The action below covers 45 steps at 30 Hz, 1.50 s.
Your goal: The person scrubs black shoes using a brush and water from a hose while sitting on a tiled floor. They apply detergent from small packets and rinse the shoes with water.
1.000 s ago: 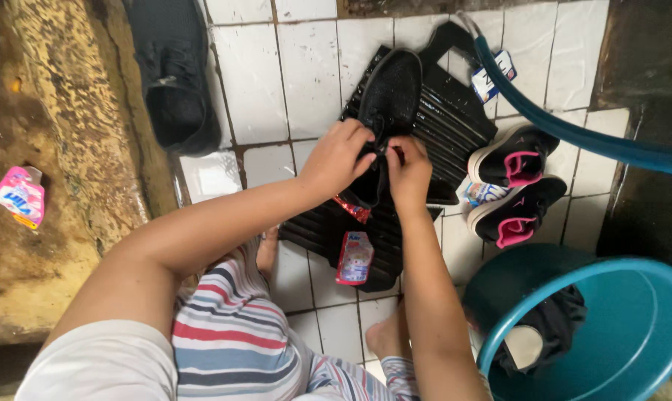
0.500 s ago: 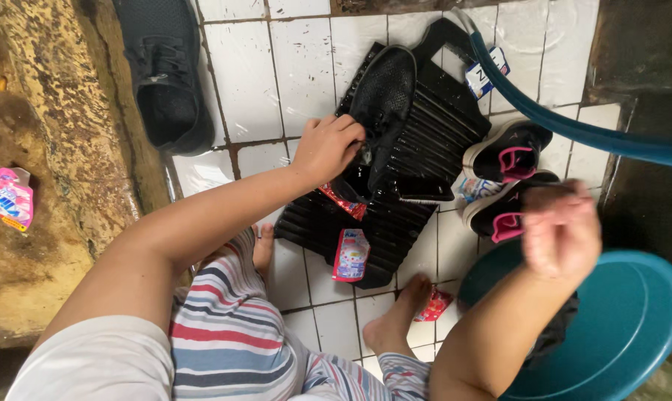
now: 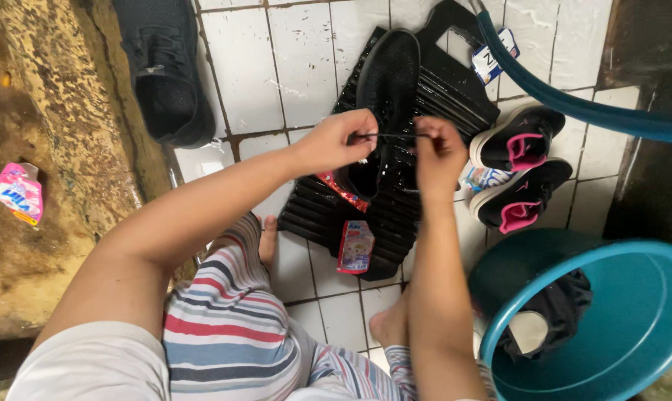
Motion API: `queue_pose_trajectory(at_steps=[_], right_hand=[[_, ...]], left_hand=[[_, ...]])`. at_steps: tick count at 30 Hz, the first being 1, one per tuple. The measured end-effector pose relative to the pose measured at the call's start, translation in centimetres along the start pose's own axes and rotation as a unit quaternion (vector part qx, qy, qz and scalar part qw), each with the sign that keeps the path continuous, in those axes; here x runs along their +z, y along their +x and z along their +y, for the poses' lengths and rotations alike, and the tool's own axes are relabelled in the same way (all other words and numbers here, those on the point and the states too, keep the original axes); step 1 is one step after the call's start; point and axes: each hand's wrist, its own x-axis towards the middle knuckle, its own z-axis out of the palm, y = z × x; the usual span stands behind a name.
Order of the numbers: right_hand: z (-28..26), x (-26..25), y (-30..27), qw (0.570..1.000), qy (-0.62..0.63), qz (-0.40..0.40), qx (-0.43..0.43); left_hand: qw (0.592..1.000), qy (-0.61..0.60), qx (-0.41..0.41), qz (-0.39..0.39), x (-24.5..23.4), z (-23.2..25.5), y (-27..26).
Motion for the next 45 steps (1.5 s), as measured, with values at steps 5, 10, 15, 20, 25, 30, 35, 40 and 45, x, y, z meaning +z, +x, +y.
queue_pose_trajectory(at_steps=[5, 10, 15, 20, 25, 30, 35, 40, 45], right_hand=[[-0.6, -4.5, -0.1, 0.908, -0.362, 0.084, -0.192], [1.1, -7.1, -0.2, 0.94, -0.3, 0.154, -0.054], [0.5, -4.0, -2.7, 0.977, -0.194, 0.035, -0.083], [-1.1, 4.9, -3.9, 0.909, -0.385, -0.071, -0.139], [-1.7, 4.0, -1.3, 0.876, -0.455, -0.072, -0.143], [-1.5, 2.3, -3.4, 0.91, -0.348, -0.022, -0.224], [3.4, 0.4, -8.0, 0.937, -0.302, -0.064, 0.163], [10.0, 2.4, -12.7, 0.943, -0.324, -0.03, 0.072], [12.4, 2.6, -12.6, 0.965, -0.225, -0.063, 0.117]], left_hand=[[0.981, 0.019, -0.153, 0.118, 1.2, 1.1, 1.5], [0.911, -0.221, -0.203, 0.282, 0.7, -2.1, 2.2], [0.849, -0.246, -0.271, 0.382, -4.4, -7.3, 1.8], [0.859, 0.312, -0.234, 0.333, 0.6, -5.8, -1.3], [0.957, 0.206, -0.178, 0.105, 1.2, -0.1, -0.9], [0.96, 0.229, -0.16, -0.01, 1.3, 0.3, 0.0], [0.961, 0.197, -0.14, 0.138, 3.0, -3.8, -5.9], [0.959, 0.24, -0.1, 0.115, 3.4, -6.9, -8.7], [0.942, 0.286, -0.15, 0.089, 4.0, -6.4, -8.9]])
